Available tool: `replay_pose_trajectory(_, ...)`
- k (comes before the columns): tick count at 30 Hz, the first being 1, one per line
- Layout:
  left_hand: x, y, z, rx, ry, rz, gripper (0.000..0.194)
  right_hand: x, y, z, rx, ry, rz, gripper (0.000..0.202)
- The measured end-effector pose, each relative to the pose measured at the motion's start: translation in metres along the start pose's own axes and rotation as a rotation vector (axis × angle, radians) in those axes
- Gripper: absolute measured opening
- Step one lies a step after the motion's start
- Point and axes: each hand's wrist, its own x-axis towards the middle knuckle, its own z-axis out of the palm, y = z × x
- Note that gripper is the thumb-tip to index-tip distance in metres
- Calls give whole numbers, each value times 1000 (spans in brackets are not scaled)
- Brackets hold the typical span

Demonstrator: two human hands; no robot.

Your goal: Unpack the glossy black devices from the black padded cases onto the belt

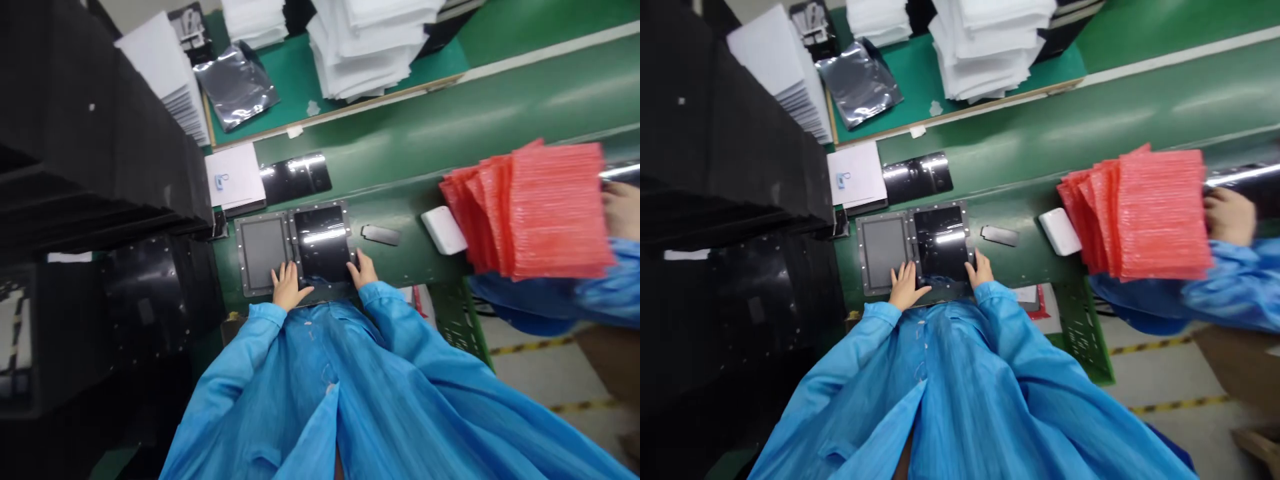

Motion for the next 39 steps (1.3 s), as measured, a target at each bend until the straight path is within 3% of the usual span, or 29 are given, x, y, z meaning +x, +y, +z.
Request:
replay_pose_trajectory(3, 15, 5, 30, -58, -13, -82, 78, -34, 28, 10, 148, -4, 109, 69)
replay_pose_trajectory(6, 17, 7, 38, -76, 17, -143, 80, -35, 38, 11, 209, -73, 132, 73)
replay_pose_trajectory(8, 29, 14, 26, -49, 58, -185, 87, -7, 33, 5, 204, -134, 54, 77)
replay_pose_trajectory(10, 56, 25, 2, -4, 134, -220, 88, 39, 19, -3, 186, -158, -79, 77)
replay_pose_trajectory(13, 111, 37, -38, 28, 214, -289, 63, 116, -9, -13, 203, -126, -181, 64)
replay_pose_trajectory(15, 141, 39, -54, 22, 230, -338, 47, 153, -20, -14, 241, -111, -195, 55)
replay_pose_trajectory(19, 165, 42, -56, 43, 283, -362, 40, 178, -18, -9, 312, -114, -223, 43)
replay_pose_trajectory(23, 144, 56, -40, 121, 300, -421, 49, 177, -17, -5, 315, -80, -206, 35)
replay_pose_trajectory(25, 112, 60, -20, 223, 249, -243, 55, 172, -25, -7, 256, 2, -236, 38)
replay_pose_trajectory(28, 54, 49, 26, 410, 21, 369, 47, 159, -42, -13, 76, 120, -420, 39)
replay_pose_trajectory(30, 26, 32, 55, 473, -48, 615, 38, 151, -51, -15, -72, 71, -639, 34)
replay_pose_trajectory(32, 17, 14, 71, 495, -54, 732, 35, 145, -55, -13, -198, -51, -854, 36)
replay_pose_trajectory(34, 20, 2, 76, 481, -46, 806, 35, 142, -54, -8, -285, -128, -969, 40)
replay_pose_trajectory(39, 37, 2, 70, 386, -39, 892, 37, 144, -54, -1, -415, -101, -912, 43)
